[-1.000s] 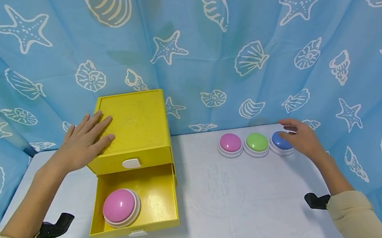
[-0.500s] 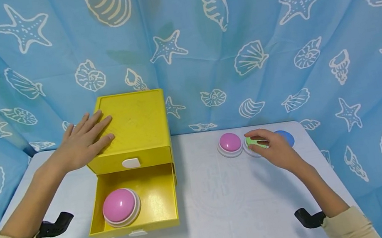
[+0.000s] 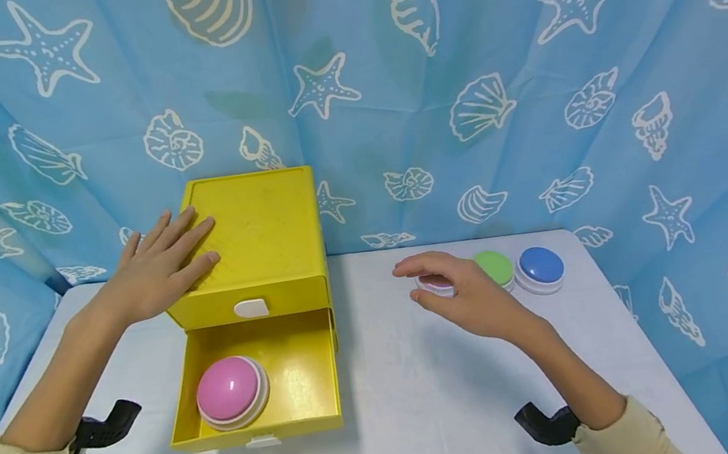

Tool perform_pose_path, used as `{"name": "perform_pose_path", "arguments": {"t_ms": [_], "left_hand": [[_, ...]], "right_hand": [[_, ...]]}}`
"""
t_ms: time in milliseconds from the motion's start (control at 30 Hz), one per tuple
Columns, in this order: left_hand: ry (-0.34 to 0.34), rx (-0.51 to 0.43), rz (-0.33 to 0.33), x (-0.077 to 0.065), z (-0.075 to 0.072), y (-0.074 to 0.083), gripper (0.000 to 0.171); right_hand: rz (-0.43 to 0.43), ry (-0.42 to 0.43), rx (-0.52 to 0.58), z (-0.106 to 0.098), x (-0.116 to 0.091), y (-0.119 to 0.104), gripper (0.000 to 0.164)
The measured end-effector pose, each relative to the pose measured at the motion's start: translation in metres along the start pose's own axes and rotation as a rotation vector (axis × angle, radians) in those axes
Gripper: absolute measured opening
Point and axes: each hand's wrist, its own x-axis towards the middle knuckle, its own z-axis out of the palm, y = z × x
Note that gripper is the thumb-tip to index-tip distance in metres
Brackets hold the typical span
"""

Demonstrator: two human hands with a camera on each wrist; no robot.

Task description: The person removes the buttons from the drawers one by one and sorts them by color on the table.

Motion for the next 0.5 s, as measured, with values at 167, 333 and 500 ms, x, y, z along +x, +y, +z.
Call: {"name": "perform_pose_path", "arguments": {"t_ms": [167,333,500], "left_hand": [[-0.008,0.000,0.004,0.000,-0.001,0.001,0.074],[-0.003,-0.001,0.009,0.000,0.000,-0.001,0.074],[0.002,-0.004,0.014,0.001,0.001,-0.001,0.074]], "right_hand": [[-0.021,-0.073,0.033,0.019,0.011,-0.024,0.033],[-0.016,-0.132,0.098,0.039,0.021,-0.041,0.033],[-0.048,-0.183,0.143,0.060,0.028,-0.050,0.034]]}}
